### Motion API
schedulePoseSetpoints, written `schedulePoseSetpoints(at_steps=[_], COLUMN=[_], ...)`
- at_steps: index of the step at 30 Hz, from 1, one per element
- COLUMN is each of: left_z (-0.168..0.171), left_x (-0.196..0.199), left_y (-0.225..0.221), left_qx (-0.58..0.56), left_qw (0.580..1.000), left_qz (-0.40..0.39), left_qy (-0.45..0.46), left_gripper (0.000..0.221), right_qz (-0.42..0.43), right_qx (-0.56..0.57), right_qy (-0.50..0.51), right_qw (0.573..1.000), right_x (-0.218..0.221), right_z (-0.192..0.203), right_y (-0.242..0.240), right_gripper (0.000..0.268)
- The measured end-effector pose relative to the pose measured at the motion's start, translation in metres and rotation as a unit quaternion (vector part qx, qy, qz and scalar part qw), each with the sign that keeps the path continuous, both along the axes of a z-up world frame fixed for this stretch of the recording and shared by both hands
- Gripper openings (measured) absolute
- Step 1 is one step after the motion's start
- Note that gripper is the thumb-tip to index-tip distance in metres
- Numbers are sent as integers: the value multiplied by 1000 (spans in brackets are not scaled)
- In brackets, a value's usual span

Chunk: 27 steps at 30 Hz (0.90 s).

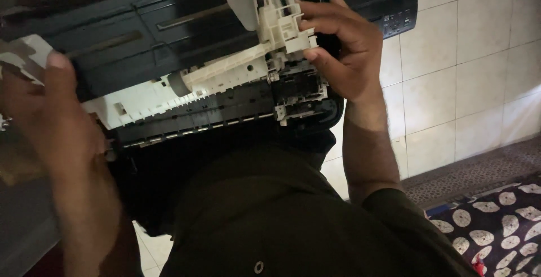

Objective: Disassembling a printer by removing screws and internal plastic components using a screwdriver.

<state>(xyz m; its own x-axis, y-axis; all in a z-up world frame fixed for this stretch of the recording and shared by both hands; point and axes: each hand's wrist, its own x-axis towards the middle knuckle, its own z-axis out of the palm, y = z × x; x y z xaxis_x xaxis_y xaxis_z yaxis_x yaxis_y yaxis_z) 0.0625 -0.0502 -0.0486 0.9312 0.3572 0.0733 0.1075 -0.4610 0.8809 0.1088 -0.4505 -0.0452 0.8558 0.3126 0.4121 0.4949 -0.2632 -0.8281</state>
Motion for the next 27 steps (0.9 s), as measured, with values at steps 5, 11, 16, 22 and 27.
schedulePoseSetpoints(at_steps=[5, 11, 16, 22, 27], left_z=[2, 3, -15, 9, -6], left_x=[7, 7, -2, 1, 11], left_y=[-3, -8, 2, -12, 2], left_qx=[-102, -100, -145, -141, 9], left_qw=[993, 987, 986, 988, 997], left_qz=[-34, -68, 25, -17, -32], left_qy=[-54, -101, -77, -56, -68], left_gripper=[18, 25, 18, 25, 20], right_qz=[-25, -54, -73, -65, -66], right_qx=[-25, -64, -72, -46, -84], right_qy=[27, 2, 12, 20, 15], right_qw=[999, 996, 995, 997, 994], right_x=[-4, -11, -15, -14, -15], right_z=[7, 8, 11, 9, 14], right_y=[3, 4, 6, 5, 3], right_gripper=[28, 42, 34, 32, 29])
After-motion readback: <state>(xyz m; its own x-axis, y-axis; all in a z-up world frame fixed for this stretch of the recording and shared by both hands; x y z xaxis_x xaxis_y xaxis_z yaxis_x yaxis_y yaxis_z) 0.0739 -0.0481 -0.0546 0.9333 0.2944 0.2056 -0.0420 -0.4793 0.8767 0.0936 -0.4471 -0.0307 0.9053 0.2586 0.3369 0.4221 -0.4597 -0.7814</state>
